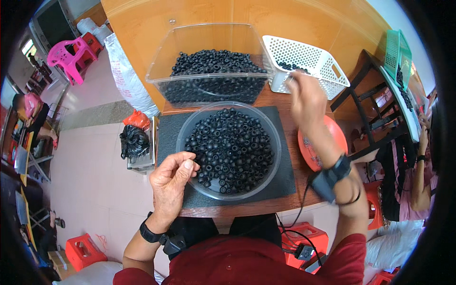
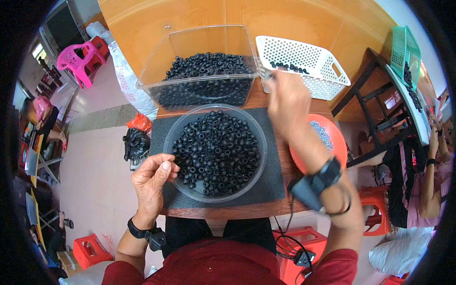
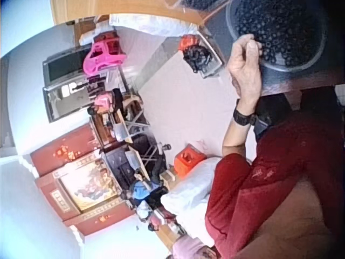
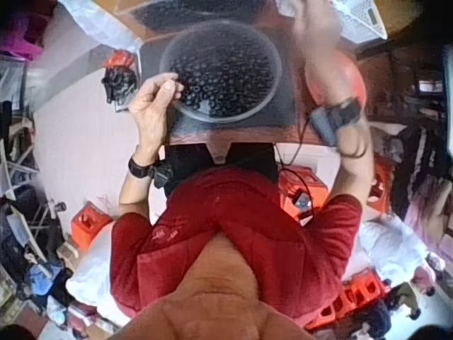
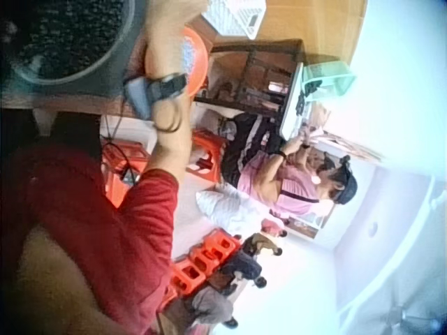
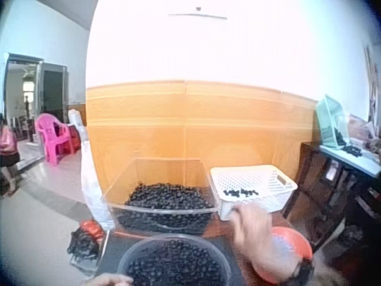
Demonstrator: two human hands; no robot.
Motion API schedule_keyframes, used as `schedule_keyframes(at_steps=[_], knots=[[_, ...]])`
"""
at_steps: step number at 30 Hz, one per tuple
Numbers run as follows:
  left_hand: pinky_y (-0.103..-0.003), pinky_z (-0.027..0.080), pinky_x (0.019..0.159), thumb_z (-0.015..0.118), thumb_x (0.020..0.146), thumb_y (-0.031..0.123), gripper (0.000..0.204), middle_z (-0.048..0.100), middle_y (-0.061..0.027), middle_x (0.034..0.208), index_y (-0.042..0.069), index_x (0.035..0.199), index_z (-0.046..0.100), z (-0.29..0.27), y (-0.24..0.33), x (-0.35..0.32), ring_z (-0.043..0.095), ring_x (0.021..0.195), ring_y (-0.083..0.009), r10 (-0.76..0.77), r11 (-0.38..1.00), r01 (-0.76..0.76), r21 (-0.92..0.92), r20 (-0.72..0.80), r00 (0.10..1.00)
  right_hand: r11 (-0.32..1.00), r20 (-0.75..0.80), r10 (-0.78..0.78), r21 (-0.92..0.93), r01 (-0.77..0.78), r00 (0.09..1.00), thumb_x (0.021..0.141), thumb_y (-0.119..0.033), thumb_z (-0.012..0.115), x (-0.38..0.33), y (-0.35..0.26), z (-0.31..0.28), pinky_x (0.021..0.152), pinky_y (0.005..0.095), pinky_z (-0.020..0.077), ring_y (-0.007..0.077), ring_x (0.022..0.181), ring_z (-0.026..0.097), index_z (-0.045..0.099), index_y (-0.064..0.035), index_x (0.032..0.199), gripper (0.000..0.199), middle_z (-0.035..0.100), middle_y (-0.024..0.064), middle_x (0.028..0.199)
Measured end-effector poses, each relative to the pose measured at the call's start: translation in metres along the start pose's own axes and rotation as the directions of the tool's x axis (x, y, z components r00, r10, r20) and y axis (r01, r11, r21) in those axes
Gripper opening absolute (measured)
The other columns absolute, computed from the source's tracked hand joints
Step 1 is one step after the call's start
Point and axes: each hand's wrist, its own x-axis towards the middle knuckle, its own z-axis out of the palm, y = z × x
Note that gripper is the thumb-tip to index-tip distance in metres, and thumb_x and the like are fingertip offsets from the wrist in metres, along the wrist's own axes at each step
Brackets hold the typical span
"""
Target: The person is assembling small black rubber or plastic industrial components by fitting a small blue plastic part into a circular opening.
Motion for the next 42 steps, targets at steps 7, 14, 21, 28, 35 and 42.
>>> schedule_keyframes(at_steps=[7,14,21,28,35,42], knots=[[-0.028,0.045,0.067,0.069,0.074,0.002,0.017,0.065,-0.0045,0.079,0.001,0.090,0.065,-0.009,0.000,0.012,0.058,0.072,-0.0166,0.341,0.675,-0.473,0.566,0.330,0.880,0.902,0.217,0.322,-0.367,-0.228,0.922,0.073,-0.013,0.067,0.040,0.114,0.035,0.080,0.0446,0.0468,0.0388,0.085,0.059,0.058,0.0029,0.110,0.041,0.063,0.0238,0.091],[-0.036,0.045,0.064,0.072,0.065,0.006,0.027,0.057,-0.0081,0.073,0.003,0.090,0.064,0.005,-0.006,0.022,0.055,0.073,-0.0260,0.267,0.437,-0.619,0.653,0.563,0.782,0.959,0.307,0.285,-0.099,-0.267,0.908,0.073,-0.011,0.066,0.013,0.059,0.024,0.079,0.0444,0.0451,0.0368,0.087,0.057,0.060,0.0007,0.106,0.036,0.063,0.0202,0.089],[-0.037,0.045,0.063,0.074,0.065,0.013,0.030,0.055,-0.0099,0.076,0.003,0.090,0.060,0.009,-0.012,0.030,0.057,0.075,-0.0280,0.126,0.305,-0.665,0.681,0.664,0.737,0.931,0.438,0.218,0.174,-0.320,0.872,0.077,-0.007,0.063,-0.038,-0.012,-0.029,0.073,0.0417,0.0466,0.0343,0.082,0.059,0.063,0.0016,0.088,0.014,0.063,0.0175,0.083],[-0.037,0.043,0.060,0.078,0.061,0.011,0.032,0.052,-0.0090,0.068,0.003,0.086,0.060,0.006,-0.009,0.030,0.056,0.067,-0.0258,0.170,0.491,-0.622,0.610,0.633,0.755,0.848,0.470,0.232,0.331,-0.414,0.851,0.075,0.000,0.065,-0.070,-0.057,-0.063,0.063,0.0369,0.0475,0.0302,0.071,0.060,0.063,0.0021,0.085,0.010,0.062,0.0144,0.077],[-0.025,0.044,0.055,0.074,0.073,0.007,0.019,0.061,-0.0028,0.073,0.002,0.089,0.065,0.008,-0.001,0.019,0.056,0.062,-0.0106,0.103,0.802,-0.332,0.497,0.432,0.896,0.714,0.455,0.237,0.517,-0.472,0.858,0.074,0.002,0.066,-0.075,-0.102,-0.063,0.061,0.0348,0.0471,0.0278,0.071,0.060,0.063,0.0008,0.088,0.014,0.063,0.0125,0.078],[-0.021,0.045,0.056,0.065,0.086,0.016,0.023,0.064,-0.0063,0.076,-0.004,0.097,0.065,0.020,0.000,0.004,0.057,0.063,-0.0093,-0.193,0.932,0.298,-0.206,0.414,0.890,0.509,0.513,0.332,0.609,-0.608,0.792,0.074,0.000,0.067,-0.076,-0.138,-0.056,0.060,0.0319,0.0443,0.0241,0.068,0.057,0.064,-0.0008,0.092,0.018,0.061,0.0096,0.076]])
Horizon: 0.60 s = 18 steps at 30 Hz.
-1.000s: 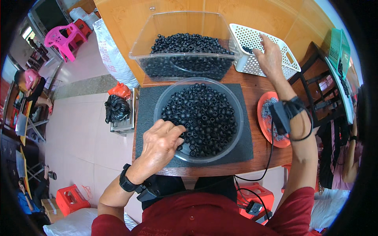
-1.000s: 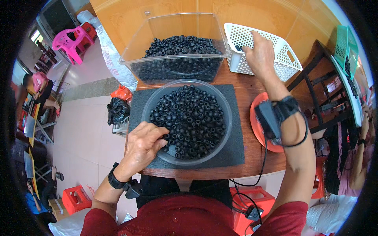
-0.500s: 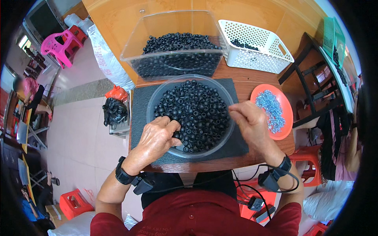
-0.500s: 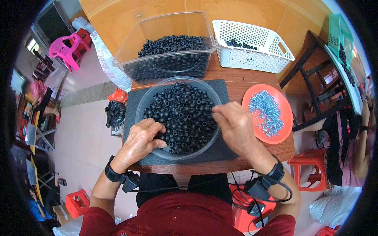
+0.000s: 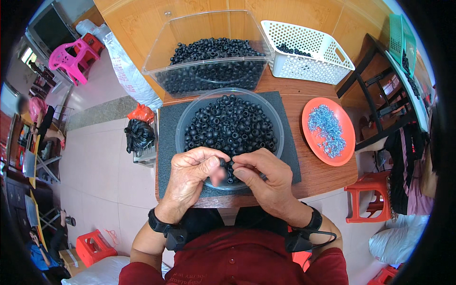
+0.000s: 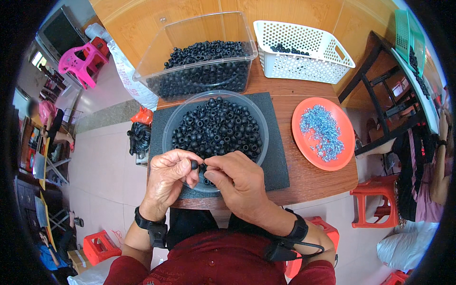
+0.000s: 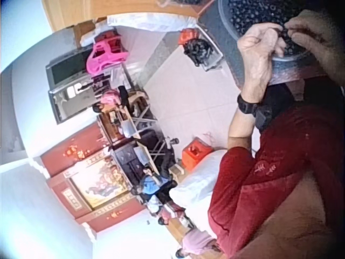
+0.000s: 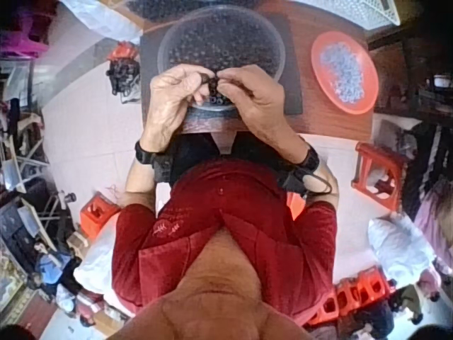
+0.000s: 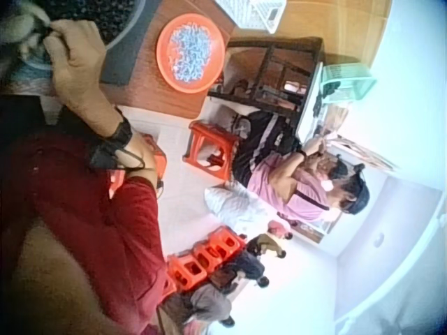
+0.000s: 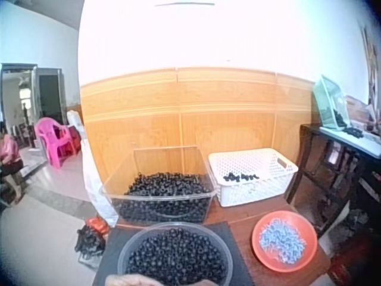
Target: The person is assembling small black rubber or plastic industrial components by fitting a small blue plastic part into a circular opening.
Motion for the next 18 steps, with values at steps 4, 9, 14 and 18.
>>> schedule_keyframes(at_steps=[4,9,14,18], knots=[[-0.024,0.049,0.056,0.069,0.082,0.017,0.027,0.064,-0.0095,0.075,-0.005,0.097,0.063,0.011,-0.006,-0.003,0.059,0.061,-0.0133,-0.033,0.985,0.025,-0.172,-0.041,0.999,1.000,-0.059,-0.003,0.006,0.004,0.998,0.073,-0.001,0.068,-0.001,-0.004,0.005,0.060,0.0308,0.0424,0.0220,0.066,0.055,0.064,-0.0025,0.091,0.018,0.061,0.0070,0.076],[-0.021,0.047,0.062,0.066,0.084,0.012,0.023,0.061,-0.0054,0.082,-0.004,0.100,0.065,0.017,-0.013,-0.011,0.057,0.067,-0.0116,0.223,0.964,-0.211,0.164,-0.059,0.973,1.000,-0.117,-0.019,-0.018,0.017,0.993,0.074,-0.001,0.066,-0.006,-0.004,0.009,0.060,0.0310,0.0424,0.0221,0.066,0.054,0.064,-0.0029,0.090,0.017,0.061,0.0074,0.076],[-0.024,0.045,0.062,0.070,0.077,0.007,0.022,0.059,-0.0050,0.079,-0.001,0.098,0.065,0.026,-0.004,-0.011,0.055,0.068,-0.0126,0.519,0.571,-0.442,0.692,0.113,0.847,0.925,-0.087,0.269,0.302,-0.232,0.959,0.082,-0.005,0.065,-0.017,0.000,0.010,0.064,0.0248,0.0451,0.0111,0.073,0.057,0.063,-0.0010,0.093,0.012,0.062,0.0036,0.078],[-0.026,0.045,0.059,0.074,0.070,0.005,0.025,0.059,-0.0064,0.078,0.000,0.094,0.065,0.028,-0.003,-0.010,0.055,0.067,-0.0141,0.572,0.463,-0.501,0.731,0.185,0.799,0.748,0.059,0.446,0.523,-0.409,0.893,0.085,-0.007,0.064,-0.013,-0.004,0.000,0.065,0.0211,0.0455,0.0074,0.075,0.057,0.062,-0.0006,0.093,0.011,0.062,0.0018,0.082]])
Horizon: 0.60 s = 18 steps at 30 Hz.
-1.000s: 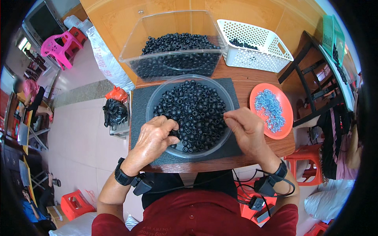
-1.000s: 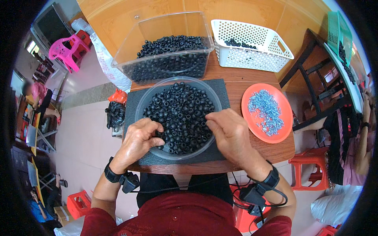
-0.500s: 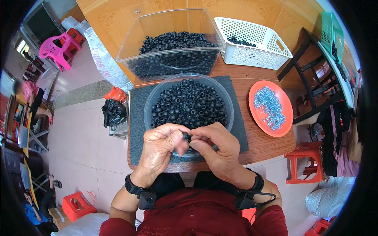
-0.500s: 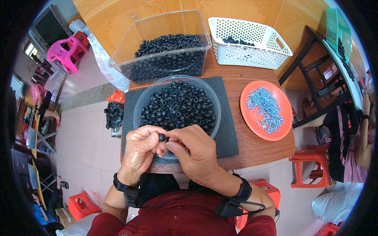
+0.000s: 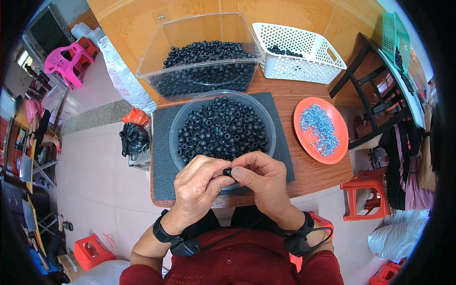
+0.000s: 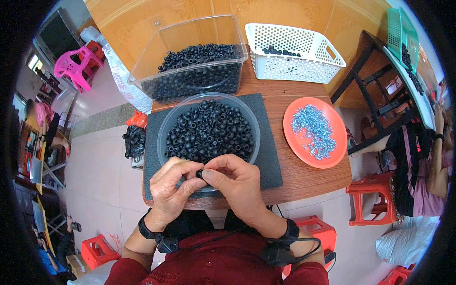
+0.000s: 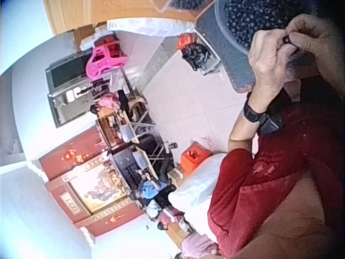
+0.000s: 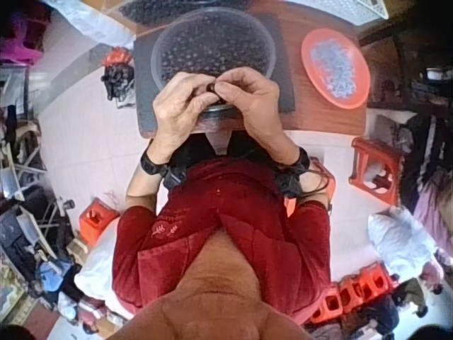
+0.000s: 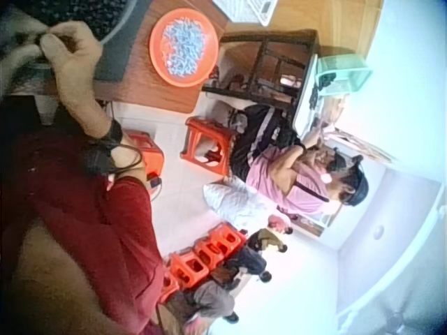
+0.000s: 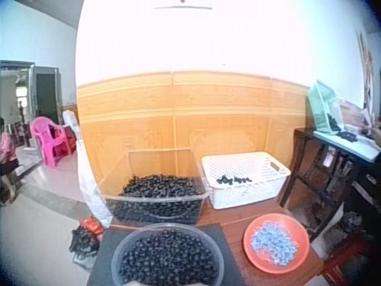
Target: The person is assembling small black rubber or plastic industrial components by fitting a small blue plastic part into a circular opening.
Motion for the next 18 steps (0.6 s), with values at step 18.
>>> schedule_keyframes(at_steps=[18], knots=[[-0.029,0.046,0.057,0.075,0.066,0.004,0.024,0.062,-0.0085,0.079,0.000,0.088,0.066,0.003,-0.005,0.009,0.058,0.066,-0.0187,0.152,0.986,-0.157,0.055,0.085,0.985,0.964,-0.021,0.161,0.217,-0.153,0.987,0.087,-0.009,0.062,-0.003,0.006,-0.007,0.061,0.0190,0.0451,0.0069,0.071,0.058,0.058,-0.0011,0.099,0.015,0.063,0.0028,0.081]])
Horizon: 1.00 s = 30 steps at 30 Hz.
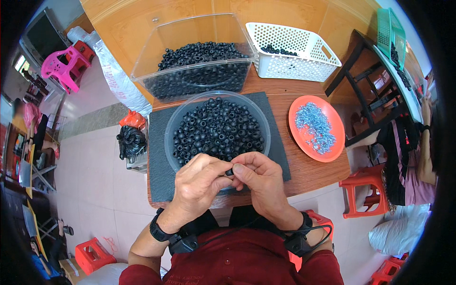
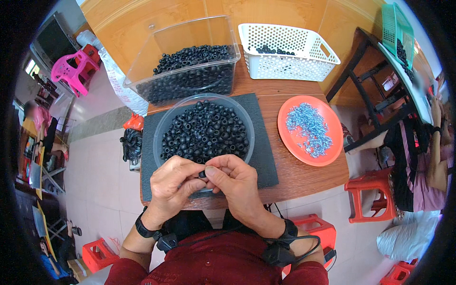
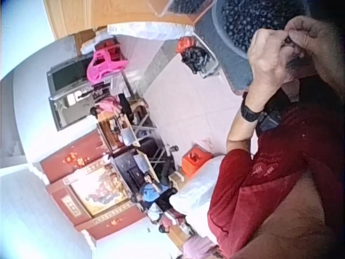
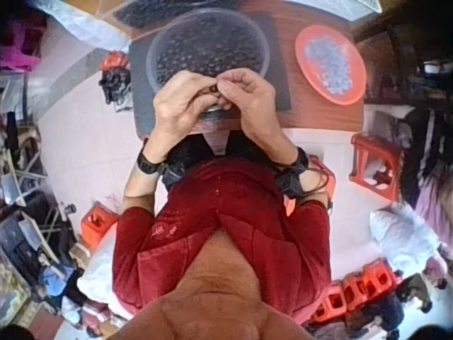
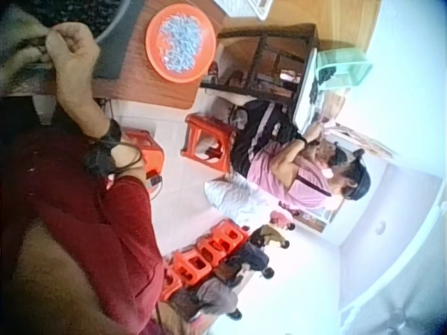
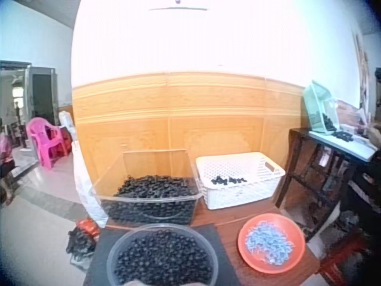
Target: The person is assembling small black rubber or plastic industrial components by fitting a small blue plastic part into a circular opening.
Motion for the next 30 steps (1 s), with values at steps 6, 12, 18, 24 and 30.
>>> schedule_keyframes(at_steps=[6,12,18,24,30], knots=[[-0.024,0.043,0.064,0.069,0.070,-0.002,0.019,0.058,-0.0050,0.082,0.000,0.089,0.066,0.009,0.009,-0.004,0.052,0.071,-0.0130,-0.251,0.943,0.231,-0.238,-0.055,0.966,0.997,-0.044,-0.072,-0.023,0.071,0.996,0.087,-0.009,0.062,-0.002,0.004,0.006,0.060,0.0192,0.0449,0.0064,0.070,0.057,0.058,-0.0023,0.098,0.013,0.063,0.0027,0.080],[-0.022,0.041,0.069,0.068,0.080,0.012,0.017,0.053,-0.0017,0.083,-0.001,0.089,0.063,0.019,0.004,-0.013,0.050,0.075,-0.0100,-0.455,0.765,0.376,-0.524,-0.026,0.890,0.961,0.015,-0.200,-0.193,0.199,0.980,0.086,-0.006,0.062,-0.003,0.004,0.004,0.063,0.0238,0.0456,0.0082,0.075,0.057,0.058,0.0003,0.092,0.010,0.061,0.0035,0.082],[-0.020,0.036,0.065,0.068,0.083,0.018,0.021,0.048,0.0013,0.081,-0.001,0.090,0.063,0.014,-0.010,-0.025,0.043,0.071,-0.0072,-0.522,0.717,0.432,-0.547,-0.012,0.853,0.242,0.099,-0.656,-0.912,0.332,0.749,0.076,-0.002,0.065,0.021,-0.046,-0.077,0.070,0.0384,0.0471,0.0298,0.079,0.060,0.064,-0.0009,0.085,0.010,0.063,0.0149,0.082],[-0.020,0.036,0.064,0.069,0.082,0.016,0.021,0.048,0.0014,0.080,-0.002,0.091,0.063,0.017,-0.010,-0.023,0.043,0.070,-0.0066,-0.533,0.682,0.452,-0.575,0.034,0.846,-0.070,0.098,-0.613,-0.995,0.069,0.784,0.068,-0.002,0.066,0.046,-0.062,-0.158,0.063,0.0427,0.0455,0.0323,0.074,0.056,0.067,-0.0052,0.078,0.010,0.060,0.0153,0.073],[-0.020,0.037,0.064,0.070,0.081,0.012,0.018,0.048,0.0013,0.079,-0.003,0.089,0.064,0.018,-0.016,-0.023,0.043,0.070,-0.0063,-0.540,0.692,0.465,-0.552,0.032,0.841,-0.278,0.217,-0.519,-0.957,0.077,0.826,0.068,-0.005,0.065,0.057,-0.055,-0.165,0.061,0.0427,0.0429,0.0319,0.073,0.052,0.068,-0.0058,0.074,0.007,0.056,0.0145,0.070]])
